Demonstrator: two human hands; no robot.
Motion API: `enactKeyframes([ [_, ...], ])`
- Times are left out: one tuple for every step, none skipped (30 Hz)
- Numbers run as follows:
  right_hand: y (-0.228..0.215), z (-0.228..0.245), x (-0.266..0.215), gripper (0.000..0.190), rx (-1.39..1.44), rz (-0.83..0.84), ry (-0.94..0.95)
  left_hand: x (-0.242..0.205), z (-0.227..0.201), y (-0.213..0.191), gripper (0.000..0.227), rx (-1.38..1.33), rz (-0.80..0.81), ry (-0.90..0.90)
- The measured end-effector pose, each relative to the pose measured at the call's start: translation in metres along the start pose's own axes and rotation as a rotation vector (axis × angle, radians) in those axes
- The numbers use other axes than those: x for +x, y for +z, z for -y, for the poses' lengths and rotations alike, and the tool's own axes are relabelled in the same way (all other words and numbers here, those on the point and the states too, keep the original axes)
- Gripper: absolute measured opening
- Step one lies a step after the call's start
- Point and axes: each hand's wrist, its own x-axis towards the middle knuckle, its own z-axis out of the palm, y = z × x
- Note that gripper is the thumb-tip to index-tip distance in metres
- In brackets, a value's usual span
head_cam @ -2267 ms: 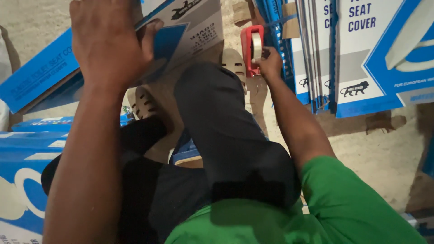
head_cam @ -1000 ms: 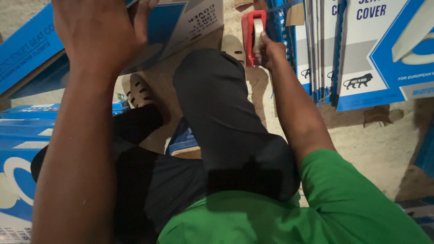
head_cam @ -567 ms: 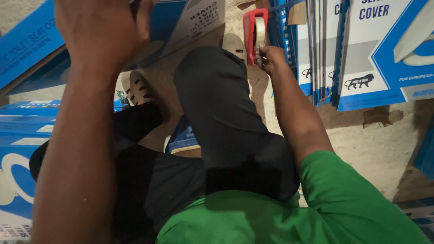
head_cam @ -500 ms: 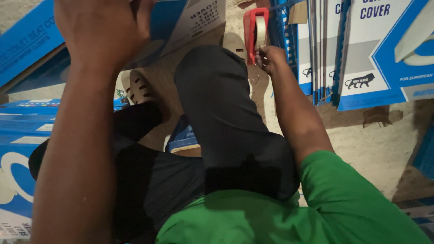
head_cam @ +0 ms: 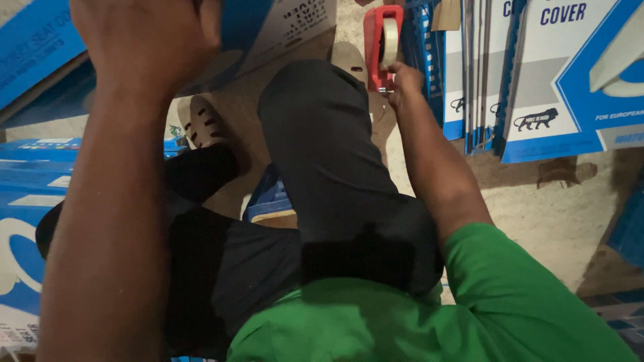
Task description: The person sits on the floor and repeatedly folds flat blue and white cardboard boxes into rectangular packages. They use a handheld tape dispenser to seal the boxes and stack the finished packages to the left.
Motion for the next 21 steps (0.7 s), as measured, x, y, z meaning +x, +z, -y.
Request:
enactKeyframes([
  [0.000, 0.000, 0.003, 0.020, 0.052, 0.007, -0.017, 0.001, 0.000, 0.001, 0.027, 0.028, -0.016, 0.007],
  [-0.002, -0.002, 0.006, 0.019, 0.057, 0.005, -0.035, 0.002, 0.001, 0.003, 0.025, 0.057, -0.032, 0.014],
  [-0.003, -0.008, 0.009, 0.019, 0.058, 0.002, -0.050, 0.001, 0.001, 0.004, 0.024, 0.104, -0.071, 0.028],
  [-0.005, -0.014, 0.014, 0.019, 0.059, -0.001, -0.065, 0.000, 0.002, 0.005, 0.023, 0.138, -0.089, 0.035],
  [-0.008, -0.020, 0.018, 0.017, 0.100, -0.010, -0.095, -0.002, 0.003, 0.006, 0.023, 0.172, -0.107, 0.042],
  [-0.010, -0.027, 0.023, 0.015, 0.142, -0.019, -0.125, -0.002, 0.004, 0.007, 0.024, 0.192, -0.104, 0.042],
  [-0.014, -0.035, 0.028, 0.013, 0.184, -0.029, -0.156, -0.003, 0.005, 0.008, 0.024, 0.191, -0.096, 0.044],
  [-0.019, -0.045, 0.030, 0.011, 0.231, -0.039, -0.174, -0.004, 0.005, 0.009, 0.025, 0.189, -0.089, 0.045],
  [-0.022, -0.051, 0.034, 0.008, 0.281, -0.046, -0.195, -0.003, 0.006, 0.009, 0.025, 0.169, -0.081, 0.047],
  [-0.025, -0.058, 0.036, 0.006, 0.331, -0.052, -0.216, -0.003, 0.007, 0.010, 0.025, 0.152, -0.076, 0.047],
  [-0.028, -0.065, 0.037, 0.005, 0.328, -0.042, -0.265, -0.004, 0.007, 0.010, 0.025, 0.133, -0.069, 0.045],
  [-0.032, -0.071, 0.037, 0.005, 0.325, -0.032, -0.314, -0.005, 0.007, 0.011, 0.025, 0.117, -0.065, 0.041],
  [-0.031, -0.075, 0.038, 0.005, 0.324, -0.018, -0.363, -0.006, 0.009, 0.011, 0.025, 0.136, -0.085, 0.046],
  [-0.029, -0.076, 0.040, 0.006, 0.365, 0.012, -0.337, -0.006, 0.010, 0.011, 0.024, 0.156, -0.106, 0.050],
  [-0.032, -0.085, 0.037, 0.007, 0.405, 0.035, -0.301, -0.008, 0.010, 0.013, 0.022, 0.204, -0.140, 0.069],
  [-0.033, -0.092, 0.035, 0.009, 0.445, 0.057, -0.265, -0.010, 0.011, 0.014, 0.023, 0.223, -0.125, 0.070],
  [-0.036, -0.094, 0.034, 0.009, 0.435, 0.065, -0.268, -0.009, 0.011, 0.016, 0.023, 0.241, -0.116, 0.071],
  [-0.038, -0.095, 0.031, 0.011, 0.426, 0.073, -0.271, -0.009, 0.012, 0.016, 0.025, 0.229, -0.057, 0.055],
  [-0.038, -0.091, 0.031, 0.012, 0.414, 0.086, -0.281, -0.007, 0.012, 0.018, 0.025, 0.242, -0.050, 0.051],
  [-0.038, -0.087, 0.030, 0.015, 0.440, 0.083, -0.285, -0.005, 0.013, 0.019, 0.026, 0.256, -0.043, 0.048],
  [-0.038, -0.086, 0.028, 0.018, 0.460, 0.083, -0.285, -0.006, 0.014, 0.020, 0.025, 0.297, -0.076, 0.058],
])
